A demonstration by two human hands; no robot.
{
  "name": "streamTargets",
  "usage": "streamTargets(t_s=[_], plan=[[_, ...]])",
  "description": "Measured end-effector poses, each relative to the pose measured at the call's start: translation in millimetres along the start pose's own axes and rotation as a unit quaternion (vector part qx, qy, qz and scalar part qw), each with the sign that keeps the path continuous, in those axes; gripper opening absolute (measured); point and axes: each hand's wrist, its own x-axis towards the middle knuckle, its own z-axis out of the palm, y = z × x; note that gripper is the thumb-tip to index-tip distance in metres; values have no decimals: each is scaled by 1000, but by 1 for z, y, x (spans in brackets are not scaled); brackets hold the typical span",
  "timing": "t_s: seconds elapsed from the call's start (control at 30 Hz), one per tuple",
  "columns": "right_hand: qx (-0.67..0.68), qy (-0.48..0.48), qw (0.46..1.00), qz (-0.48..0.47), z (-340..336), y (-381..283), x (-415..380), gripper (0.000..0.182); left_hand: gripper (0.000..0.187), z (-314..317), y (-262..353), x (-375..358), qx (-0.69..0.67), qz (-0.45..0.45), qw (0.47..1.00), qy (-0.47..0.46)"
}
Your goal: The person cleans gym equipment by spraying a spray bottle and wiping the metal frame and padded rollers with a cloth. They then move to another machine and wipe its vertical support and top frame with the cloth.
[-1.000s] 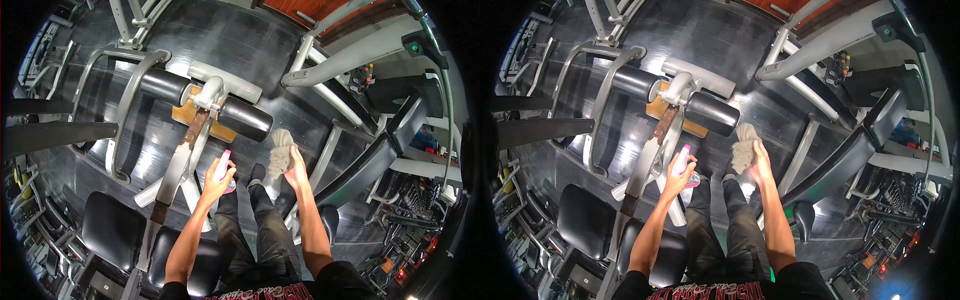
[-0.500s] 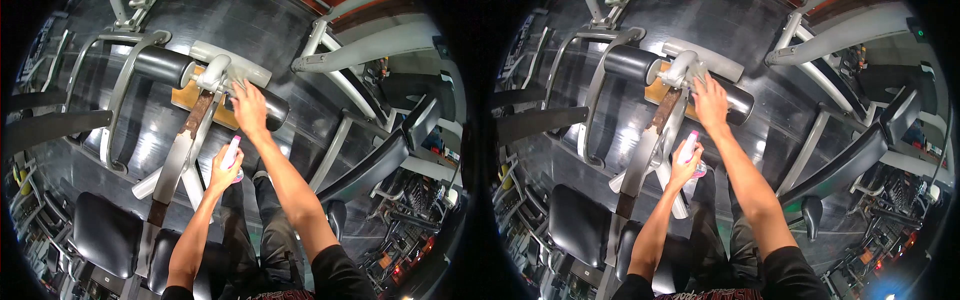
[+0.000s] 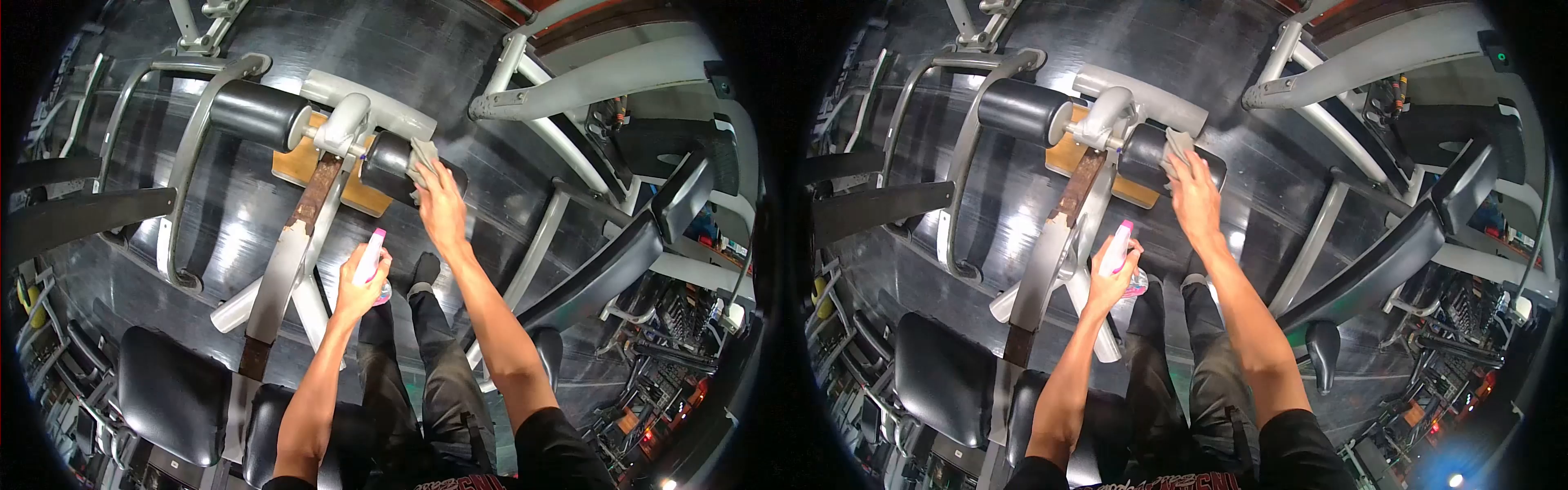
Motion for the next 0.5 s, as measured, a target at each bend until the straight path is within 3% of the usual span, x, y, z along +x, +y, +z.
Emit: streamTargets(t_s=[0.07,0.17,0.23,0.37,0.5], plan=[[44,-20,999,-6,18,-22,27,43,8,2,-3,1,-16,5,1000,9],[26,-28,993,-107,43,-45,58,42,7,1,-3,0,3,9,1000,5],[-8,-59,994,-88,49,-46,63,52,7,1,-5,0,-17,-8,1000,1],[13,-109,987,-119,15,-19,43,58,7,2,-7,1,-7,15,1000,18],[-59,-197,972,-113,-38,25,11,62,7,-2,-4,0,-12,-1,1000,3]])
